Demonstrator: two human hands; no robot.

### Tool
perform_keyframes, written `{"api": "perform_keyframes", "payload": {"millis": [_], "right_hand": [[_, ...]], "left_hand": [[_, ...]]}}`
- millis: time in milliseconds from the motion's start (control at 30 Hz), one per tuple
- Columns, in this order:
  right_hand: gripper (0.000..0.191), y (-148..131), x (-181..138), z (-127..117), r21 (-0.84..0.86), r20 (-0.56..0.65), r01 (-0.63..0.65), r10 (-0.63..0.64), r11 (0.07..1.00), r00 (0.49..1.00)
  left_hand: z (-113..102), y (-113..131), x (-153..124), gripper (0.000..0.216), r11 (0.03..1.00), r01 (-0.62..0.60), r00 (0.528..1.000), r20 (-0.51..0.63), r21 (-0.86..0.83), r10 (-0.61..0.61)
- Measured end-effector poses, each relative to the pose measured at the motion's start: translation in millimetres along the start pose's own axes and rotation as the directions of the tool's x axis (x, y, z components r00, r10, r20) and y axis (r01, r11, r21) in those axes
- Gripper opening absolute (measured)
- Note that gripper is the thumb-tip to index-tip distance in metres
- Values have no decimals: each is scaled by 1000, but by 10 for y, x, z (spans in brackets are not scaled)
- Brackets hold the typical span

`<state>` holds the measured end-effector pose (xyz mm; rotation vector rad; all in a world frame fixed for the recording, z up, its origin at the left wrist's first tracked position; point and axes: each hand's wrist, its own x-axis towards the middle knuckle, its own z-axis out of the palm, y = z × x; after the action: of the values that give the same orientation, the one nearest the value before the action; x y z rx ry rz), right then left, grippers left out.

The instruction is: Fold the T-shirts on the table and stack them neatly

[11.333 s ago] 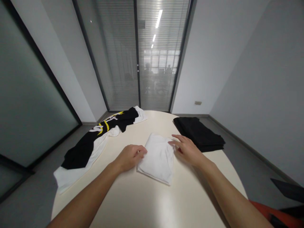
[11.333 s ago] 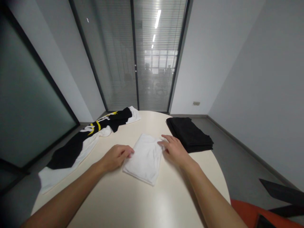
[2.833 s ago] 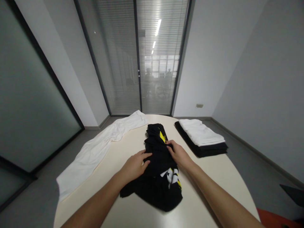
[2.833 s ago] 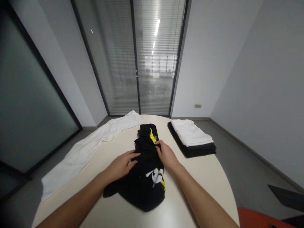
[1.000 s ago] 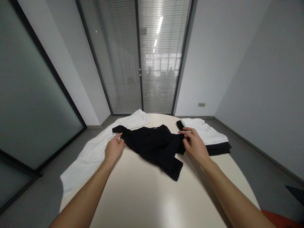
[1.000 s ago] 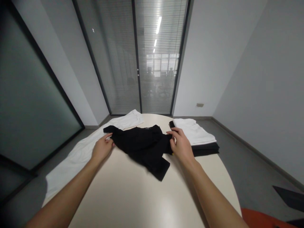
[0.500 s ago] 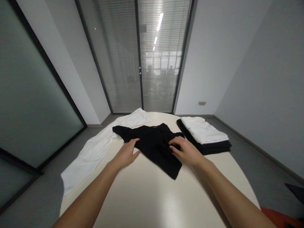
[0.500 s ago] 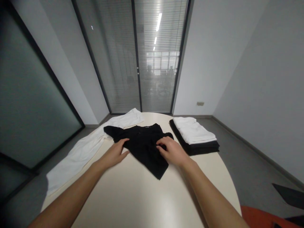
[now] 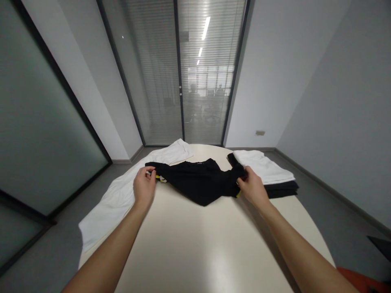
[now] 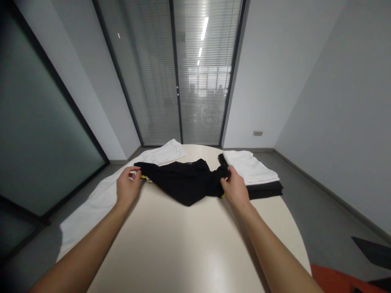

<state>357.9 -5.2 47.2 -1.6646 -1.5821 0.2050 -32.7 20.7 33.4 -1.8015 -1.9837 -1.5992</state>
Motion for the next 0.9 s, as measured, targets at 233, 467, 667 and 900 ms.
{"api": "perform_keyframes", "payload": {"millis": [233,467,667,900], "right_hand": [[44,-45,-62,14,142,8,139,-141,980,990],[58,-193,-121,-138,120,347,627,-624,770,700],[21,-583,-338,-32,205,500,689,-680,695,537],[18,-585,-452,217,56,613,650,-540,758,577]], "left_hand": [[160,194,-276,22,967,-205,939,249,-154,238],[111,183,-403,28,859,-485,666,568,-163,484],[134,96,-320,15,861,-487,687,546,-145,480],[152,146,-292,20,927,-368,849,378,-76,368]]}}
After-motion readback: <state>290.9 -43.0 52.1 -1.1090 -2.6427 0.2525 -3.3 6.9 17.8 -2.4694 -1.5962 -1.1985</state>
